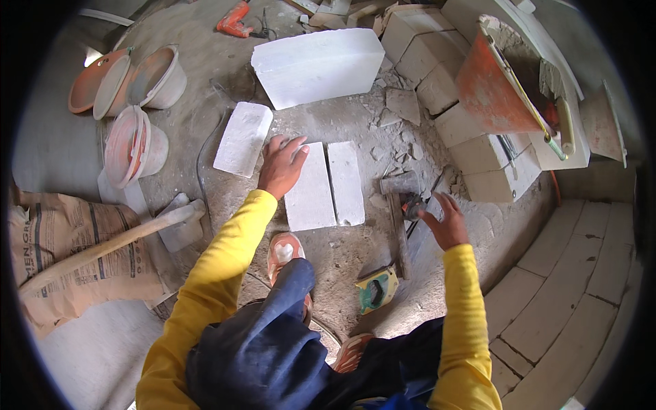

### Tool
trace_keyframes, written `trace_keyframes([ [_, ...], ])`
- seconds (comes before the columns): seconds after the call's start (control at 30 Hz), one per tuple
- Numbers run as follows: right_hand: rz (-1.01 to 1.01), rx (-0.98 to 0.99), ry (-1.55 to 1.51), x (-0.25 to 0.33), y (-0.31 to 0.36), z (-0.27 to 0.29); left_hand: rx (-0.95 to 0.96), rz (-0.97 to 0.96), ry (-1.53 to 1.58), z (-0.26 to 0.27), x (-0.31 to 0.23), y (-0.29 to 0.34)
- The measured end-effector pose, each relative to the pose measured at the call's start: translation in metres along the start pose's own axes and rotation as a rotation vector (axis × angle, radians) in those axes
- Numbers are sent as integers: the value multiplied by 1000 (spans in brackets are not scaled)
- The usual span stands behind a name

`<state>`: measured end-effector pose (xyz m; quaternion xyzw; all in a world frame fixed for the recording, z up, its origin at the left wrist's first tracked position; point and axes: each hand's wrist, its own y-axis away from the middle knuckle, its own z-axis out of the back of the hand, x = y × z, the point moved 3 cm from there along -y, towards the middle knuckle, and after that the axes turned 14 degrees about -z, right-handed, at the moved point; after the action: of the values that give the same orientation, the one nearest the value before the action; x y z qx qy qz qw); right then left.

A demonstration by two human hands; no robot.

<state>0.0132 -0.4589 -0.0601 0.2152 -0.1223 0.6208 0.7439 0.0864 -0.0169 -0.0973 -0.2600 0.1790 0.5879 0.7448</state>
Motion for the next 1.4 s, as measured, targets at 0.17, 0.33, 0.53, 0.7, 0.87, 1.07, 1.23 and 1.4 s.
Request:
trace_keyframes([
  [0.17, -287, 121, 103, -37, 105, 96, 22, -125, 223, -9, 0, -6],
  [0.33, -733, 423, 498, -79, 215, 132, -50, -11, 271, -7, 27, 2],
  [0.53, -763, 435, 543, -40, 207, 144, -1, 201, 104, 6, 69, 14],
  [0.7, -715, 570, 286, -47, 238, 148, -109, -180, -33, 12, 10, -25],
  [0.87, -708, 590, 214, 56, 237, 209, -95, 185, 994, 5, -109, -103],
  [1.07, -838, 695, -170, 109, 305, 199, 331, 388, 1441, -1, -315, -221],
  [1.23, -966, 646, -221, 154, 327, 213, 456, 536, 1410, 9, -322, -282],
  [1.4, -1089, 647, -314, 180, 363, 214, 178, 510, 1069, 79, -366, -217],
])
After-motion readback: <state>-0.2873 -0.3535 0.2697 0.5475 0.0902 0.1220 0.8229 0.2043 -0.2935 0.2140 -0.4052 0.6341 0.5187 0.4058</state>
